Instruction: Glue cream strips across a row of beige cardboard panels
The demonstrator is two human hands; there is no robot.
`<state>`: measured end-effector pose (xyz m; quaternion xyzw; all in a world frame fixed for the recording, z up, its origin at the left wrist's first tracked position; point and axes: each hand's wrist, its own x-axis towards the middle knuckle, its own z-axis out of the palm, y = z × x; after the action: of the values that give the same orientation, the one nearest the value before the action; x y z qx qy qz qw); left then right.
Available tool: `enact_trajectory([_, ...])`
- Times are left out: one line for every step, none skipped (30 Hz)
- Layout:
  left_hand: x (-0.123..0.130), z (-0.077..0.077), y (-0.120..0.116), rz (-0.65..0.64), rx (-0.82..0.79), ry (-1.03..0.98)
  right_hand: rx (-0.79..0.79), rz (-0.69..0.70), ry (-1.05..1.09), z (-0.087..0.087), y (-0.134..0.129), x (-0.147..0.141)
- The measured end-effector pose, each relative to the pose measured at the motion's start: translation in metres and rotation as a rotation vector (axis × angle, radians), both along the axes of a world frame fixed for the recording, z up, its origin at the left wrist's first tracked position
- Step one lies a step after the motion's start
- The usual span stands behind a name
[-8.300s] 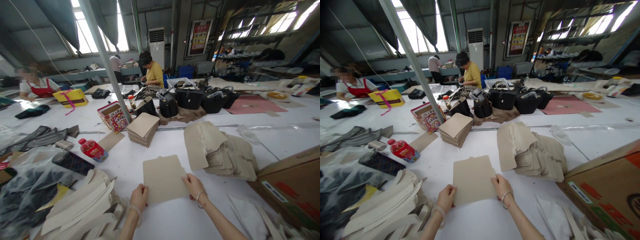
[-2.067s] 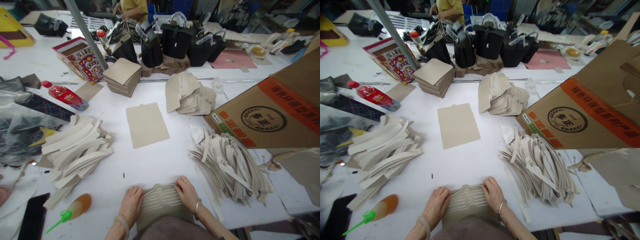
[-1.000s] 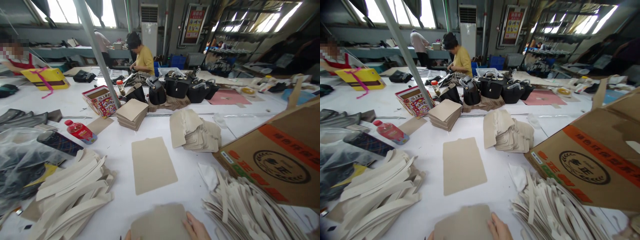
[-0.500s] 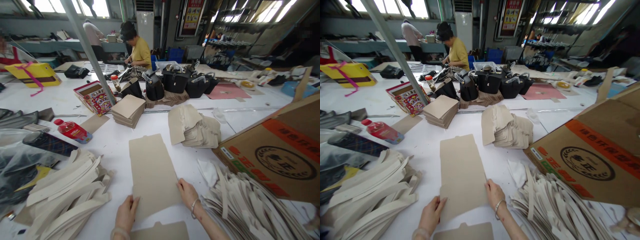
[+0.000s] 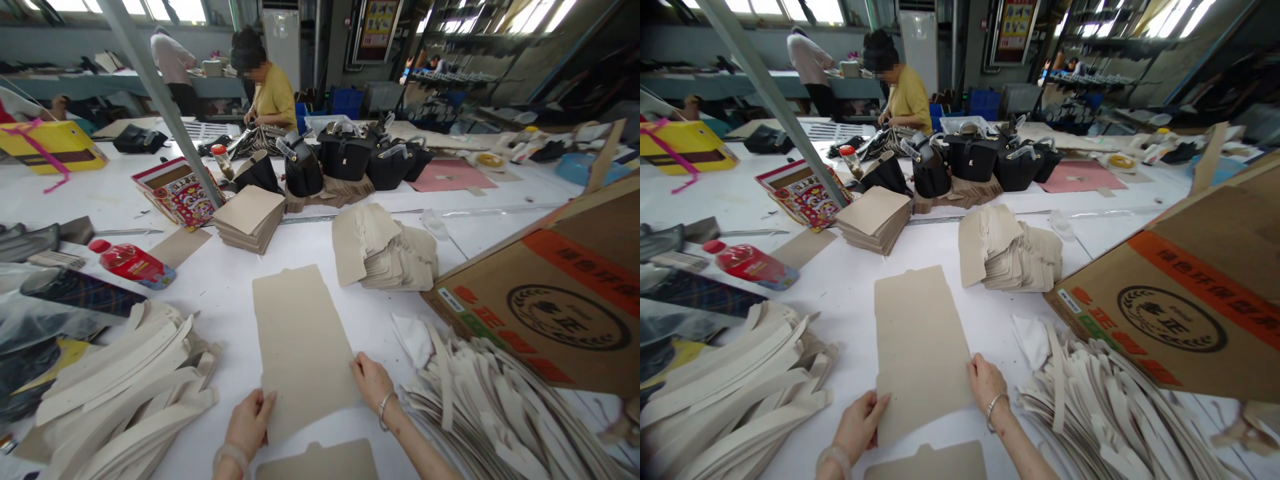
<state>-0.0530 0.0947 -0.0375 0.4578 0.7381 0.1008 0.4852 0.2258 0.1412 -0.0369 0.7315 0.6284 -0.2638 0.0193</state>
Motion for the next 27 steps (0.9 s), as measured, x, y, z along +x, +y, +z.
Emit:
enact_trajectory([-0.001, -0.001, 0.000, -0.014, 0.002, 0.006, -0.008, -0.003, -0.001, 0.000, 0.001, 0.000])
enact_trajectory([-0.002, -0.002, 0.000, -0.028, 0.000, 0.009, -0.016, -0.005, -0.001, 0.000, 0.001, 0.000])
enact_trajectory([-0.003, -0.003, 0.000, -0.042, -0.011, 0.015, -0.023, -0.006, -0.001, 0.000, 0.002, 0.000])
enact_trajectory([-0.004, -0.004, 0.001, -0.059, -0.026, 0.021, -0.028, -0.008, -0.001, 0.000, 0.003, 0.000])
enact_trajectory([-0.006, -0.004, 0.001, -0.078, -0.044, 0.033, -0.031, -0.009, -0.003, 0.000, 0.003, 0.000])
enact_trajectory([-0.007, -0.004, 0.002, -0.100, -0.061, 0.050, -0.034, -0.011, -0.005, -0.001, 0.003, 0.000])
enact_trajectory([-0.007, -0.003, 0.003, -0.128, -0.074, 0.070, -0.037, -0.012, -0.007, -0.001, 0.004, 0.000])
enact_trajectory([-0.008, -0.001, 0.005, -0.159, -0.086, 0.096, -0.039, -0.013, -0.009, -0.001, 0.004, 0.000])
enact_trajectory([-0.008, 0.001, 0.007, -0.191, -0.097, 0.126, -0.042, -0.015, -0.011, -0.001, 0.004, 0.000])
enact_trajectory([-0.008, 0.004, 0.009, -0.221, -0.108, 0.159, -0.044, -0.017, -0.014, -0.001, 0.004, 0.000])
enact_trajectory([-0.008, 0.006, 0.011, -0.245, -0.118, 0.190, -0.046, -0.018, -0.016, -0.001, 0.004, -0.001])
enact_trajectory([-0.007, 0.009, 0.012, -0.265, -0.128, 0.216, -0.047, -0.020, -0.018, -0.001, 0.004, -0.001])
enact_trajectory([-0.007, 0.012, 0.014, -0.280, -0.140, 0.238, -0.048, -0.021, -0.021, -0.001, 0.004, -0.002])
enact_trajectory([-0.007, 0.015, 0.016, -0.292, -0.149, 0.256, -0.048, -0.022, -0.023, 0.000, 0.004, -0.002])
enact_trajectory([-0.007, 0.018, 0.017, -0.302, -0.157, 0.273, -0.046, -0.022, -0.024, 0.000, 0.004, -0.002])
enact_trajectory([-0.007, 0.021, 0.018, -0.310, -0.165, 0.295, -0.045, -0.022, -0.025, 0.001, 0.005, -0.003])
enact_trajectory([-0.008, 0.024, 0.018, -0.318, -0.169, 0.330, -0.044, -0.021, -0.026, 0.002, 0.005, -0.003])
enact_trajectory([-0.008, 0.027, 0.018, -0.327, -0.172, 0.377, -0.043, -0.020, -0.027, 0.002, 0.005, -0.003])
enact_trajectory([-0.008, 0.030, 0.018, -0.338, -0.167, 0.427, -0.042, -0.018, -0.028, 0.003, 0.005, -0.003])
enact_trajectory([-0.007, 0.032, 0.018, -0.347, -0.144, 0.473, -0.040, -0.015, -0.030, 0.004, 0.005, -0.003])
enact_trajectory([-0.005, 0.033, 0.017, -0.359, -0.092, 0.507, -0.039, -0.013, -0.033, 0.004, 0.004, -0.003])
enact_trajectory([-0.001, 0.033, 0.016, -0.378, 0.000, 0.523, -0.038, -0.012, -0.038, 0.005, 0.004, -0.003])
enact_trajectory([0.003, 0.032, 0.016, -0.404, 0.130, 0.521, -0.031, -0.011, -0.043, 0.005, 0.003, -0.003])
enact_trajectory([0.009, 0.028, 0.017, -0.435, 0.287, 0.510, -0.013, -0.014, -0.045, 0.006, 0.002, -0.002])
enact_trajectory([0.017, 0.023, 0.018, -0.468, 0.456, 0.507, 0.016, -0.021, -0.045, 0.007, 0.002, -0.002])
enact_trajectory([0.025, 0.017, 0.021, -0.505, 0.611, 0.516, 0.055, -0.033, -0.040, 0.007, 0.002, -0.002])
enact_trajectory([0.033, 0.010, 0.026, -0.537, 0.735, 0.540, 0.104, -0.047, -0.028, 0.008, 0.003, -0.002])
